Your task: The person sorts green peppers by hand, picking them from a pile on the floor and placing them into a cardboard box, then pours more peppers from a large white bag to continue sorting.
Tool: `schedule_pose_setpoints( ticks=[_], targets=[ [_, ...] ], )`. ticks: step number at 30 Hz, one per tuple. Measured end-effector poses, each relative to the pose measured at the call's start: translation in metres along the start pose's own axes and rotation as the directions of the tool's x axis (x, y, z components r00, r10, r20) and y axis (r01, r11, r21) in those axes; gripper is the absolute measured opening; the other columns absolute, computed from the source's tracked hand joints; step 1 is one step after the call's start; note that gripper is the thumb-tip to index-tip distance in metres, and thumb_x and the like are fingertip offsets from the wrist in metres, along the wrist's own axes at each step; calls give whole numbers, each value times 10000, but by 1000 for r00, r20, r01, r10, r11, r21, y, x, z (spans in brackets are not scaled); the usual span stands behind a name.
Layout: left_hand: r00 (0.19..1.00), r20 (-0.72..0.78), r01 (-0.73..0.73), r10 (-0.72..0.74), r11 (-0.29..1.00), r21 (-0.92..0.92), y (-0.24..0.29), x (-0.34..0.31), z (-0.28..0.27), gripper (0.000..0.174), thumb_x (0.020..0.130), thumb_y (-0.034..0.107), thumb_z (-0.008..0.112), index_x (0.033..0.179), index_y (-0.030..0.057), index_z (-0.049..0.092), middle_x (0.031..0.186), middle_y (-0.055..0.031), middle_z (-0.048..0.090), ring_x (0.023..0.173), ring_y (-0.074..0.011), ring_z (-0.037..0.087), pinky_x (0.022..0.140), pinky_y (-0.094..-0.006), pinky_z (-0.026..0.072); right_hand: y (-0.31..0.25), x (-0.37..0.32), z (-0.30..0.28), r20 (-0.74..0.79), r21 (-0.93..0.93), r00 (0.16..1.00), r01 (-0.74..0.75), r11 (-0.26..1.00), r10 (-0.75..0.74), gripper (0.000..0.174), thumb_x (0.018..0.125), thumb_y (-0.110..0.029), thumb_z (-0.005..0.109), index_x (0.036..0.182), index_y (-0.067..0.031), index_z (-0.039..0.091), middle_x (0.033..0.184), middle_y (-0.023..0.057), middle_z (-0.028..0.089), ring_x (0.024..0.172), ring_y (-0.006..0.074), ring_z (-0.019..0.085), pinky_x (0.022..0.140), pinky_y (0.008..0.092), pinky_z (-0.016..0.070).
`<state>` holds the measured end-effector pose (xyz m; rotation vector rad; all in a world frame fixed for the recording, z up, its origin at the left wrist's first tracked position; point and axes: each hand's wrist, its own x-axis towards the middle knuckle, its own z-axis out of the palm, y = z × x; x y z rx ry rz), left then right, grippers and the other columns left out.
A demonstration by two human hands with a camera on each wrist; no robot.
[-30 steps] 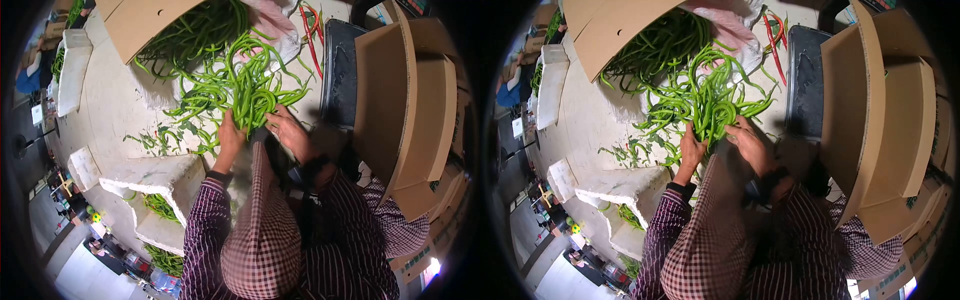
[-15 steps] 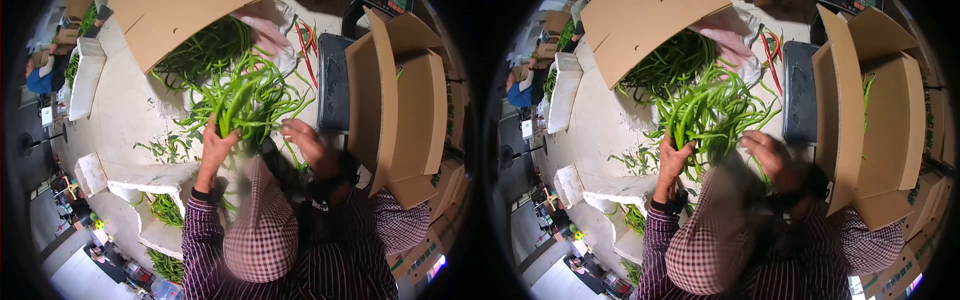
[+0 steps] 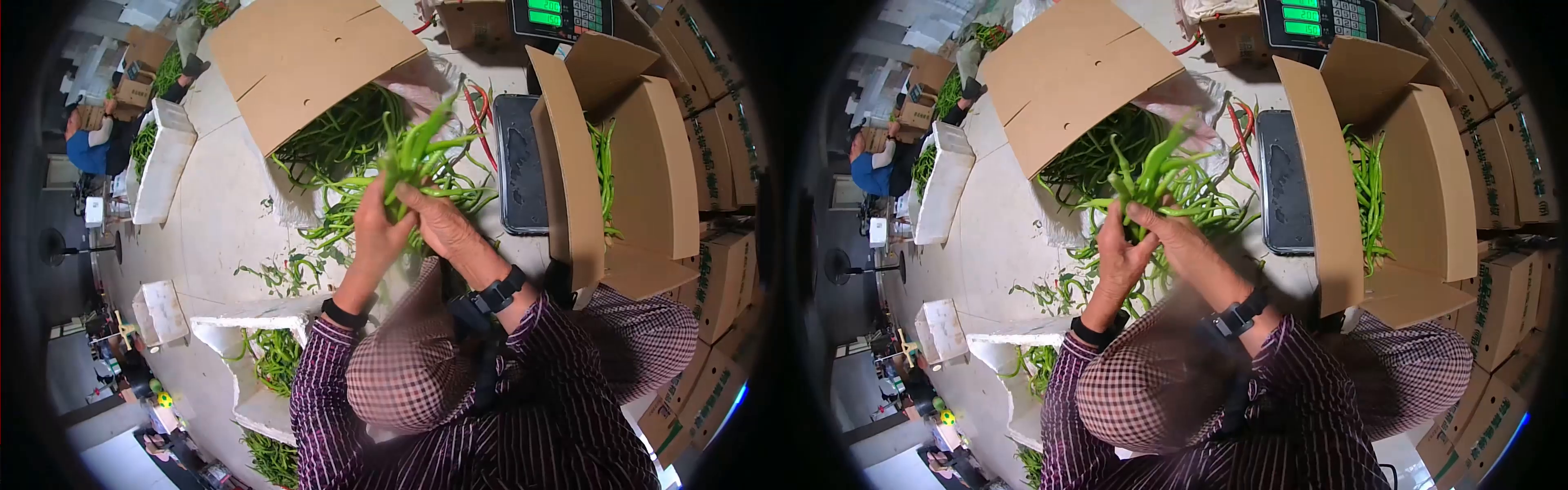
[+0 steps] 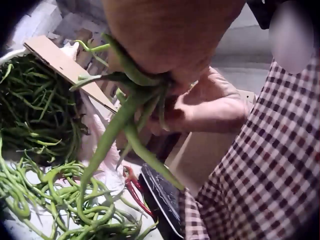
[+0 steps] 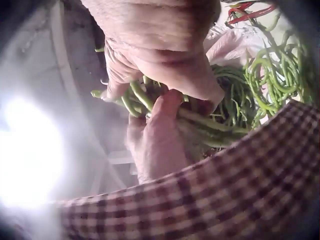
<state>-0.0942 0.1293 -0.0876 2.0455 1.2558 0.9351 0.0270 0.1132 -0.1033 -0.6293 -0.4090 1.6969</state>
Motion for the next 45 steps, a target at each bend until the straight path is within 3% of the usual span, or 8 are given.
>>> schedule_pose_setpoints(
  ticks=[6,7,16,21,30,36,41,45],
  targets=[
    [988,150,93,-45,941,-325,23,16,-6,583,841,169,667,1333,-43,439,1240,-204,570,1105,-252,580,933,-342,446,-42,3,2,-81,100,997,10,995,-2,336,822,-159,710,1109,-28,594,1023,37,635,931,123,596,816,265,483],
    [948,289,264,-133,835,-483,44,24,-15,609,906,216,615,1390,-55,364,1256,-138,542,1079,-187,544,943,-294,424,-45,7,-1,-93,186,995,39,982,-22,277,826,-130,688,1074,-33,611,994,40,640,899,128,607,783,272,504],
    [908,310,416,-283,702,-578,42,31,11,254,841,135,655,1030,-18,582,912,-35,623,837,-106,563,793,-260,450,-56,2,-35,-51,228,997,-48,972,61,277,805,-81,646,1073,-27,601,942,60,650,854,172,640,784,315,537],
    [870,444,406,-214,822,-400,41,32,-9,243,893,131,600,1108,27,552,1018,-21,592,955,-102,531,860,-256,426,-56,-7,-39,26,240,997,-77,968,73,319,807,-82,632,1112,4,592,1023,94,659,901,191,647,836,329,527],
    [888,377,432,-263,756,-491,78,26,-46,385,898,123,589,1248,-24,523,1143,-80,602,1063,-160,550,946,-295,419,-55,-33,-17,-20,241,993,-107,965,115,332,832,-139,627,1095,63,614,998,122,675,907,199,650,850,321,515],
    [937,309,263,-161,909,-323,95,31,-68,521,884,172,615,1332,-40,456,1164,-109,588,1071,-179,558,944,-320,440,-64,-38,-1,25,244,1000,2,970,-9,286,836,-84,621,1088,51,609,1000,127,679,886,200,668,845,314,529],
    [885,266,465,-383,687,-559,97,32,-78,235,872,129,569,1060,-12,561,1042,-102,608,965,-180,608,870,-358,501,-68,-42,10,3,370,999,-31,928,32,270,822,-77,631,1070,29,607,979,143,679,871,233,676,829,356,550],
    [906,229,419,-357,674,-608,107,18,-88,224,898,128,550,1075,-8,549,1002,-98,613,826,-175,628,775,-329,535,-76,-52,24,50,291,997,-66,955,53,269,835,-124,647,1063,13,604,969,127,673,888,227,655,848,364,529]
  ],
)
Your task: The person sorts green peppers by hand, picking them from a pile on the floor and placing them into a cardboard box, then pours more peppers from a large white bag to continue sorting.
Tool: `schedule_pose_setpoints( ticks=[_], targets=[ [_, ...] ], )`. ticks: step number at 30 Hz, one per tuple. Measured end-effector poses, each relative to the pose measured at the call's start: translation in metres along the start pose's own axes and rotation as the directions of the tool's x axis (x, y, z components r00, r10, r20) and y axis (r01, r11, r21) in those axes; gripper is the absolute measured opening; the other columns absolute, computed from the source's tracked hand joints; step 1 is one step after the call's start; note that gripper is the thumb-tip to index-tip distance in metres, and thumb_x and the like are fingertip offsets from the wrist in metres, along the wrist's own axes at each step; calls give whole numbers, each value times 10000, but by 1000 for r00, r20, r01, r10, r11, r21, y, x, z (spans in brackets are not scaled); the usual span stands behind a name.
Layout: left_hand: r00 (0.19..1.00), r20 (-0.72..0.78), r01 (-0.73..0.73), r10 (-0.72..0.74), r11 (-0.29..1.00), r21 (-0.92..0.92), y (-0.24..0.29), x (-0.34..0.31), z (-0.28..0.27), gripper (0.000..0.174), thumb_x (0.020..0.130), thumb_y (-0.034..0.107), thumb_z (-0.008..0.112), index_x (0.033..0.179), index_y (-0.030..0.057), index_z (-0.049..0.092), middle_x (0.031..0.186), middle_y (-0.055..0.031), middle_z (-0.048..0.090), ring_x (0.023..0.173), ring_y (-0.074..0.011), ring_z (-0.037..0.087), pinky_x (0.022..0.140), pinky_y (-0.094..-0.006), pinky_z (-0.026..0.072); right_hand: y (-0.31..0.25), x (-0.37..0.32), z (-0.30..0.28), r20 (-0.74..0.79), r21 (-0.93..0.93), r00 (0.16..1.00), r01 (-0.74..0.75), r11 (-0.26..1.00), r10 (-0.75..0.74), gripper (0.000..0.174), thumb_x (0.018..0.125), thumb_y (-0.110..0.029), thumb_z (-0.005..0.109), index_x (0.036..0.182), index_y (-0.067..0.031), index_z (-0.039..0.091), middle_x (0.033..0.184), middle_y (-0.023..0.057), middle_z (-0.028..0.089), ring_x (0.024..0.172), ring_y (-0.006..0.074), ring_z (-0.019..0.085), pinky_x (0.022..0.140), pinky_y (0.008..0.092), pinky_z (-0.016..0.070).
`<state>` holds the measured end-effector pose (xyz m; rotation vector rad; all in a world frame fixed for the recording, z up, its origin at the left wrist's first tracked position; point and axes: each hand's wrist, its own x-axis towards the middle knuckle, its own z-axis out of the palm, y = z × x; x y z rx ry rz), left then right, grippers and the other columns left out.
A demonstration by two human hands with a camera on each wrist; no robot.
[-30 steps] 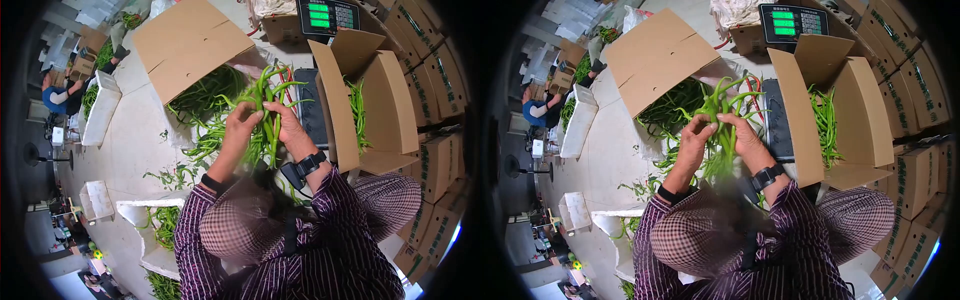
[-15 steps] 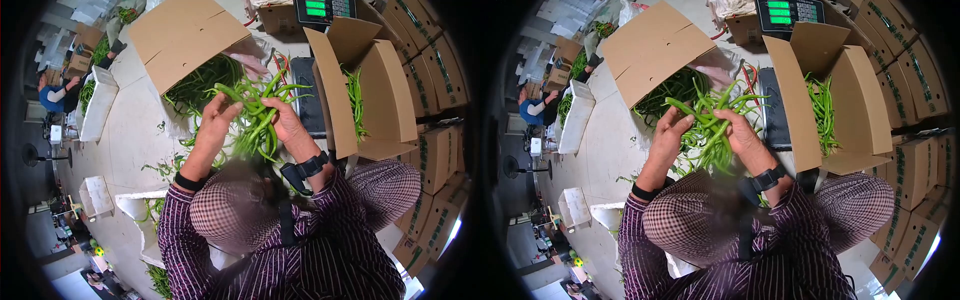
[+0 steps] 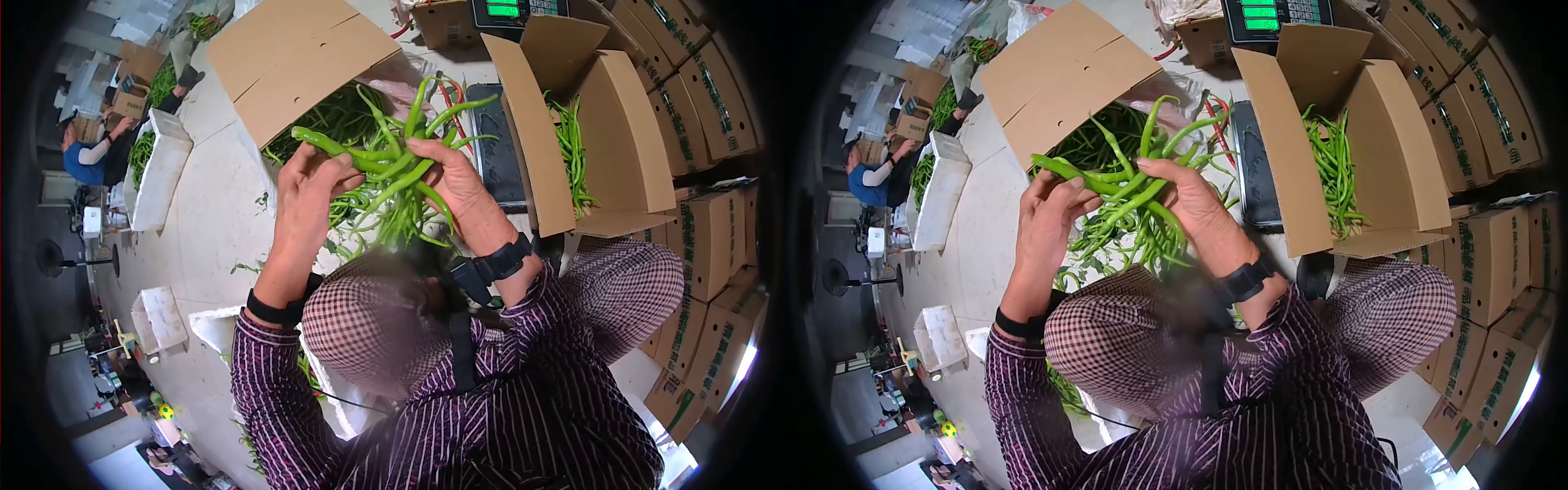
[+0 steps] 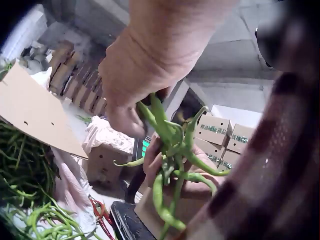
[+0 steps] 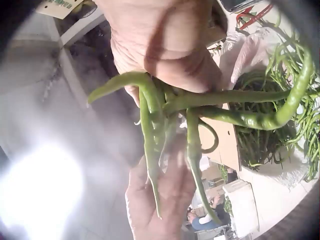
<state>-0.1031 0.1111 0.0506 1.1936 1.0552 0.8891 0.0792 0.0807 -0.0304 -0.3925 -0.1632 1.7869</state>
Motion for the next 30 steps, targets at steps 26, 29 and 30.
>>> schedule_pose_setpoints(
  ticks=[26,29,30],
  targets=[
    [963,-242,75,121,739,669,68,-162,-83,333,851,78,594,1162,-42,580,1026,-130,660,992,-224,624,860,-340,479,-4,-32,-23,-12,91,999,-41,995,42,362,846,-106,564,1154,82,530,1048,182,632,975,287,620,915,419,485],
    [973,-174,-47,150,870,491,76,-157,-11,361,833,63,571,1167,-73,555,1089,-153,633,1030,-215,602,941,-327,449,-4,-49,0,-3,66,1000,-26,997,26,425,834,-52,554,1230,85,485,1120,202,605,1011,304,612,930,421,485],
    [982,-64,-110,179,811,574,72,-149,2,373,831,72,584,1177,-64,551,1117,-155,621,1041,-226,603,937,-337,455,-7,-55,8,56,41,998,-36,999,34,374,829,-32,566,1190,56,520,1085,180,617,988,280,620,903,406,501]
  ],
)
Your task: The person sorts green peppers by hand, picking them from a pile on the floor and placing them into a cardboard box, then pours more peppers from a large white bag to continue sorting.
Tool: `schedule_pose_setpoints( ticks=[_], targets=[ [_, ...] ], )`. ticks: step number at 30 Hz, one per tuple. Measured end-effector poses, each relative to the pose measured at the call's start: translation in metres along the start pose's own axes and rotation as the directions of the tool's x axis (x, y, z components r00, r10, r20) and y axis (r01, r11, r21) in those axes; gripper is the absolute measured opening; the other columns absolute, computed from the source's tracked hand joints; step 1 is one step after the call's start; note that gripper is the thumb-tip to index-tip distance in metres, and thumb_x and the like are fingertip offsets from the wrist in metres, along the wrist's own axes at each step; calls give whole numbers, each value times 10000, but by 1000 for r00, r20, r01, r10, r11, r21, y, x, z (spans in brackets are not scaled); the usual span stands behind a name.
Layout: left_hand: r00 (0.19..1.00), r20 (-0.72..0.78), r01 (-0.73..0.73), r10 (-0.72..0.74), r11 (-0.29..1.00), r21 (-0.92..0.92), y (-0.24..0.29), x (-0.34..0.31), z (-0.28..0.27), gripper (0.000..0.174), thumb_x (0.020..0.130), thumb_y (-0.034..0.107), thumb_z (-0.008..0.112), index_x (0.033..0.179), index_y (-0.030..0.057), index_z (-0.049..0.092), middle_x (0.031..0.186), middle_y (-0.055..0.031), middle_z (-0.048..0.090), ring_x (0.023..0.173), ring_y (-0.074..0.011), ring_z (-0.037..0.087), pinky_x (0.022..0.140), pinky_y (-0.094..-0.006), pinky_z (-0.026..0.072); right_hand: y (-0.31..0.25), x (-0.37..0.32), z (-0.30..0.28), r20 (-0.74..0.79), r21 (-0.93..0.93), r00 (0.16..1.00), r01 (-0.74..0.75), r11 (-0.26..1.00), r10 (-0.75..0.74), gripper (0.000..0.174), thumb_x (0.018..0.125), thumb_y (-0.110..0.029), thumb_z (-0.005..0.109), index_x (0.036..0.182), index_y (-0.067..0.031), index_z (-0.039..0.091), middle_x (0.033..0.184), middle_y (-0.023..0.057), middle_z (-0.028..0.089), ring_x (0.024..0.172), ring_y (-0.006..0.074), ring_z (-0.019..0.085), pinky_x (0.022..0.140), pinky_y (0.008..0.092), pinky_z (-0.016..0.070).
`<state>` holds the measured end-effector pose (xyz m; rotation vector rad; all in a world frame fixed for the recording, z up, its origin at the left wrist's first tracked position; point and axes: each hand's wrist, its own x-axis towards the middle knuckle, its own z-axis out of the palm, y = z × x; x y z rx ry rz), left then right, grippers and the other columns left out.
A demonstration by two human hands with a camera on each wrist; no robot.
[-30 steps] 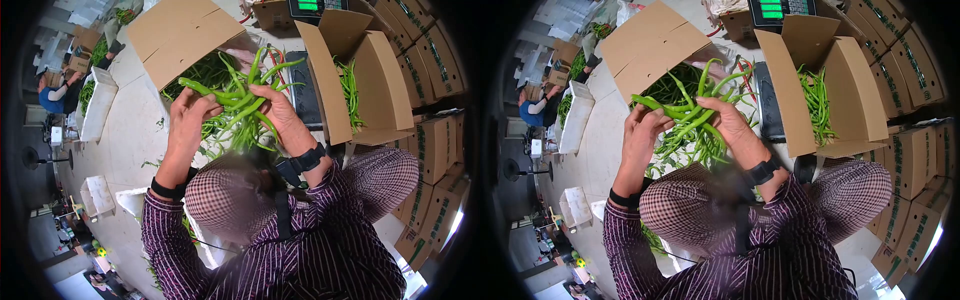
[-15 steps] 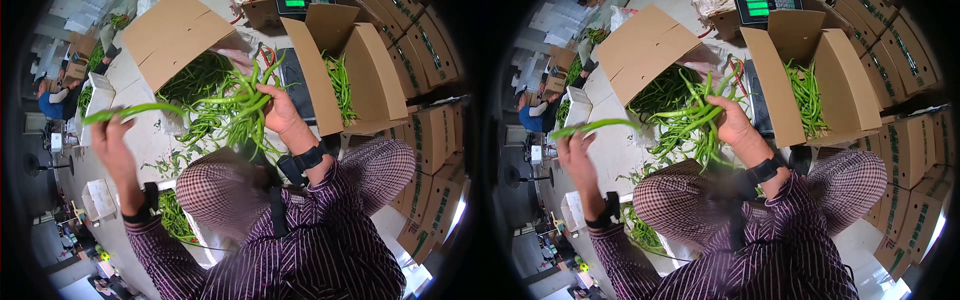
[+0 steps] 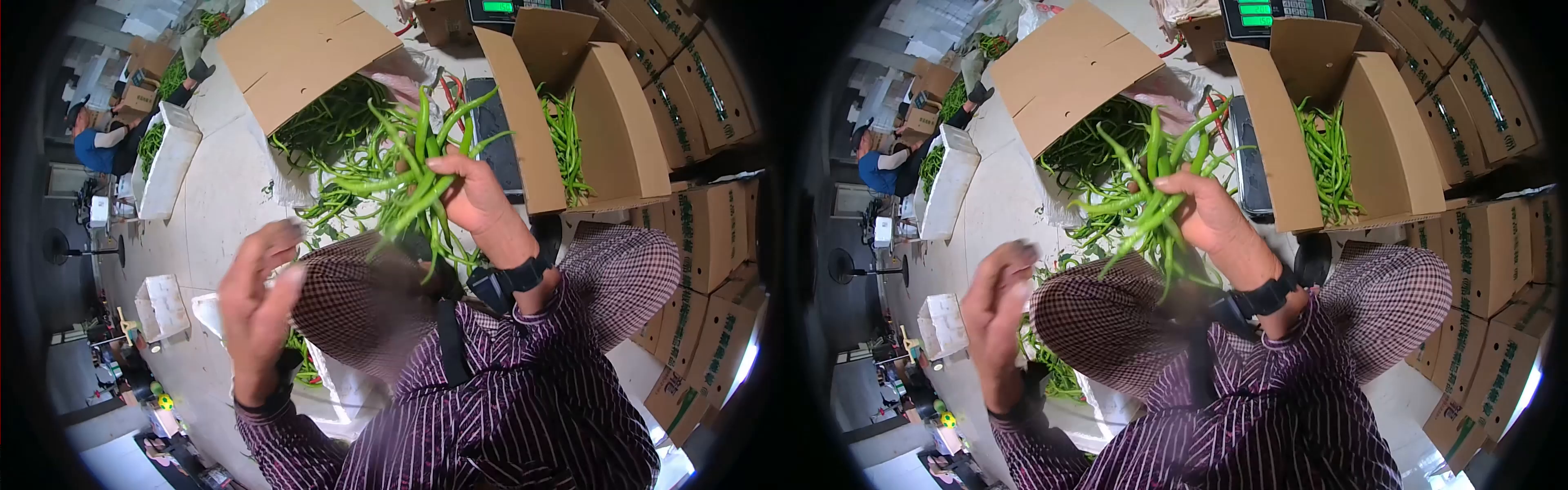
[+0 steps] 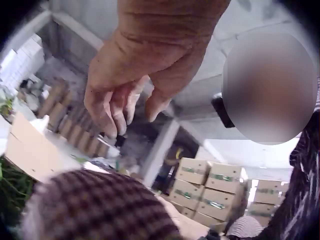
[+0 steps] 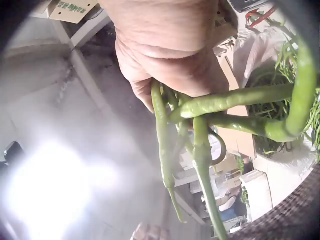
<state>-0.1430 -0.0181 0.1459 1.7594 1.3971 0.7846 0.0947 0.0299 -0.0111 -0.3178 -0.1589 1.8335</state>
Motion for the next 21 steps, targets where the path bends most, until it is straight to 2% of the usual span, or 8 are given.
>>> schedule_pose_setpoints(
  ticks=[3,6,13,14,15,17,19,21],
  targets=[
    [980,117,-173,162,981,86,-18,20,52,537,813,145,682,1276,-35,477,1196,-185,565,1097,-287,566,928,-378,455,-1,-20,12,-32,-78,999,4,997,-7,324,841,-15,602,1161,15,557,1052,129,632,955,223,629,860,367,520],
    [980,138,-137,141,990,-36,-33,35,105,572,814,181,700,1292,-28,466,1197,-202,556,1092,-311,564,919,-379,455,-3,-41,28,-126,-310,990,21,950,-63,323,880,-73,633,1186,-2,558,1078,83,627,949,143,610,847,302,497],
    [973,233,35,8,983,-181,-34,40,150,586,811,170,712,1292,-43,456,1112,-207,602,991,-306,626,826,-340,503,-9,-61,-1,-22,-202,1000,17,979,-22,336,900,-88,577,1212,23,527,1121,85,599,1020,141,561,874,281,453],
    [982,188,77,-24,956,-283,-34,32,162,574,825,184,698,1291,-45,455,1113,-212,597,1014,-302,615,849,-338,491,-6,-60,-9,-61,-201,997,32,979,-45,344,906,-95,570,1228,12,513,1140,95,582,1046,140,544,894,278,439],
    [986,160,59,-45,995,-81,-39,22,175,544,841,173,676,1287,-48,456,1110,-195,601,1012,-271,607,868,-330,478,-7,-62,-5,-68,-195,997,32,980,-46,344,906,-95,570,1228,12,513,1140,95,582,1046,140,544,894,278,439],
    [991,16,-130,131,990,-60,-58,14,197,492,876,161,629,1285,-51,458,1097,-171,601,989,-234,593,862,-321,472,-13,-66,8,-306,-231,952,-63,971,-11,408,916,-92,570,1281,48,453,1186,116,570,1070,173,555,945,295,431],
    [984,105,170,-143,925,-341,-44,24,187,419,899,133,578,1262,-50,479,1071,-149,609,956,-206,592,830,-311,474,-6,-61,-4,-225,-251,973,-5,968,-54,440,928,-107,565,1310,52,418,1198,104,557,1075,145,544,927,274,435],
    [988,92,149,-121,885,-441,-48,28,189,352,909,102,533,1227,-47,505,1043,-138,617,928,-186,596,804,-298,474,-6,-67,-6,-155,-365,986,7,931,-68,460,927,-101,567,1329,48,401,1217,93,546,1085,128,532,914,257,440]
  ],
)
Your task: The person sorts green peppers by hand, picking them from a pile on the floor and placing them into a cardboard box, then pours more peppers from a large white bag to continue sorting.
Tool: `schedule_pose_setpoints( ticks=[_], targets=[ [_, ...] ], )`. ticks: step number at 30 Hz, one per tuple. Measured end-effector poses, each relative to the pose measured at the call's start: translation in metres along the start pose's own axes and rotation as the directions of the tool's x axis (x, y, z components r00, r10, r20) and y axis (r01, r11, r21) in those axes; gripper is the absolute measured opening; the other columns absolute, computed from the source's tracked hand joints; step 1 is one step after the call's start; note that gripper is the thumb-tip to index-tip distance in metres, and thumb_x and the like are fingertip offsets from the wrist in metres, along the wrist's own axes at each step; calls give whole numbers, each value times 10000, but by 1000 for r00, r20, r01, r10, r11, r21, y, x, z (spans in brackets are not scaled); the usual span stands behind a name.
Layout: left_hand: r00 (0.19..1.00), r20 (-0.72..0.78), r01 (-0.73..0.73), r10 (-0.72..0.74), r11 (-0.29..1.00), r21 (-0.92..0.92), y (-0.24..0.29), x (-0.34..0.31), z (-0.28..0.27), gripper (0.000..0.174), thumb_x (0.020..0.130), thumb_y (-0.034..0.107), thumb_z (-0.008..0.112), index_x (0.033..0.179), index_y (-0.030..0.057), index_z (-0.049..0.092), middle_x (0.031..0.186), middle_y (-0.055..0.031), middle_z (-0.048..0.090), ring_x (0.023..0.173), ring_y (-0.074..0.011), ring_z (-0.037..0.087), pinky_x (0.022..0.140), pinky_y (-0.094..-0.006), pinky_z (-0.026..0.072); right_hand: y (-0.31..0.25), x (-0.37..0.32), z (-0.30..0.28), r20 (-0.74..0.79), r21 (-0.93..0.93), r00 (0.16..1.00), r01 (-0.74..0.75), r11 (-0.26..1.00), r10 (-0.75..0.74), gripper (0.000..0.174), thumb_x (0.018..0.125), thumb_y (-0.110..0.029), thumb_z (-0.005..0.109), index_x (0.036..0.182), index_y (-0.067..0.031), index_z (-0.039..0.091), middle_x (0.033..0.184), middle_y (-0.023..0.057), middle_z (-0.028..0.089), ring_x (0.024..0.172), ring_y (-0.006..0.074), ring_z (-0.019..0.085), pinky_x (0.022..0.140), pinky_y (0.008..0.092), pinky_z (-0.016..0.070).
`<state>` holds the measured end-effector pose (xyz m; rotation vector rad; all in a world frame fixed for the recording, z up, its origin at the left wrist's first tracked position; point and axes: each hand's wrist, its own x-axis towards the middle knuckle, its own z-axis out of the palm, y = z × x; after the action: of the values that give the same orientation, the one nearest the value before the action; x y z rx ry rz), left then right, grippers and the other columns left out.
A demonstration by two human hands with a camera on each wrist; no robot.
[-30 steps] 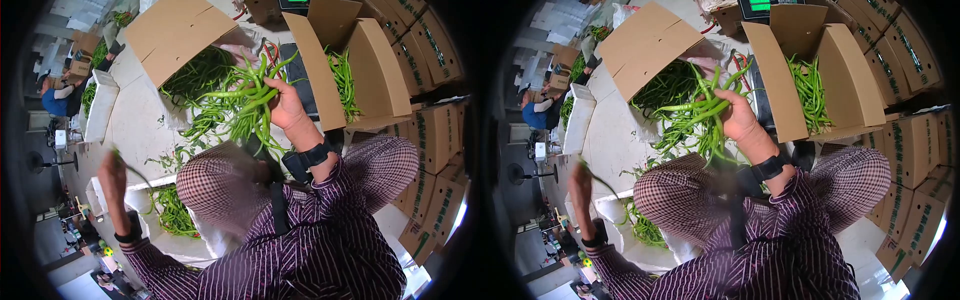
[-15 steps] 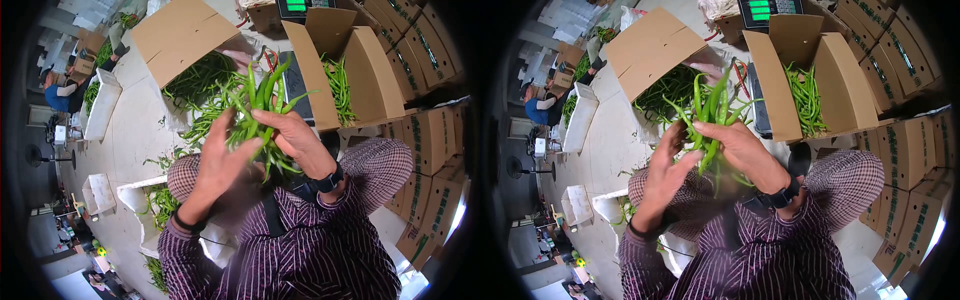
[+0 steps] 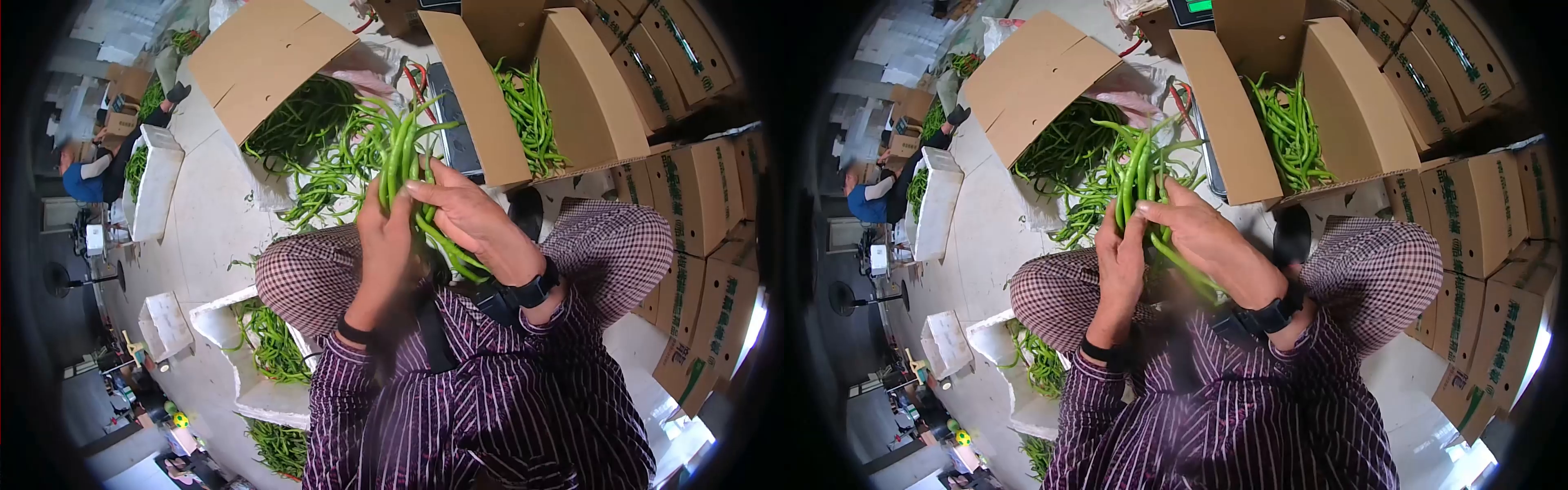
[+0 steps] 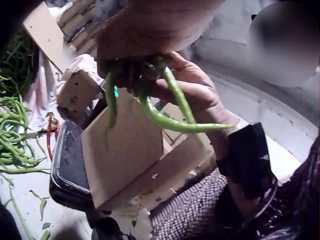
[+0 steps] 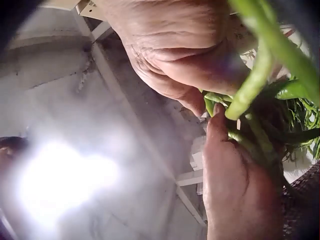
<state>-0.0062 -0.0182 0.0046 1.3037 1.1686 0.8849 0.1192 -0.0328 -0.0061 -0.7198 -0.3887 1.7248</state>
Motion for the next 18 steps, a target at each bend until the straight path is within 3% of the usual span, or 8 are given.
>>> schedule_pose_setpoints(
  ticks=[4,5,6,7,9,12,14,18],
  targets=[
    [999,47,-14,8,992,127,-8,3,-3,296,937,117,516,1186,-41,529,1004,-74,617,847,-121,572,748,-249,473,17,7,-23,4,-69,1000,30,997,-30,481,898,-19,533,1353,44,386,1237,95,539,1109,139,519,944,269,426],
    [996,47,75,-72,995,-68,-16,4,-2,308,924,98,542,1199,-38,523,1020,-74,621,859,-129,586,765,-259,485,23,9,-29,1,-67,1000,29,997,-29,481,898,-19,533,1353,44,386,1237,95,539,1109,139,519,944,269,426],
    [987,62,161,-150,952,-259,-18,6,-1,326,912,79,567,1213,-36,518,1036,-75,626,870,-136,600,783,-270,497,26,12,-31,-61,-249,997,23,968,-40,472,897,-10,516,1349,49,390,1229,93,543,1107,136,517,947,272,423],
    [986,63,165,-154,952,-258,-19,6,-2,326,912,79,567,1213,-36,518,1036,-75,626,870,-136,600,783,-270,497,28,13,-34,-122,-423,991,3,906,-60,464,897,-1,498,1346,55,394,1220,91,547,1105,133,515,950,275,421],
    [961,118,278,-252,883,-378,-19,6,-4,387,882,54,618,1242,-23,502,1078,-74,620,919,-148,605,829,-288,502,26,14,-39,-88,-358,996,-19,933,-13,450,903,-8,488,1340,56,404,1220,92,549,1103,136,514,955,278,416],
    [965,98,258,-244,801,-541,-22,5,-1,349,886,33,553,1228,-18,507,1094,-111,605,968,-175,603,841,-294,490,19,10,-35,-46,-358,998,-52,932,38,434,915,-23,460,1339,60,420,1246,104,541,1121,152,508,979,284,396],
    [958,127,278,-256,739,-614,-26,4,1,370,888,26,554,1248,-18,484,1129,-111,587,990,-192,596,866,-314,489,26,12,-37,-16,-601,994,80,795,-112,432,918,-28,456,1339,64,424,1266,114,534,1156,161,495,995,278,383],
    [952,167,299,-256,663,-686,-31,2,-1,360,882,90,619,1219,15,518,1114,-87,605,986,-182,595,888,-330,491,28,-2,-27,28,-778,972,168,605,-234,426,925,-30,444,1339,67,423,1271,122,532,1193,171,482,1017,275,365]
  ],
)
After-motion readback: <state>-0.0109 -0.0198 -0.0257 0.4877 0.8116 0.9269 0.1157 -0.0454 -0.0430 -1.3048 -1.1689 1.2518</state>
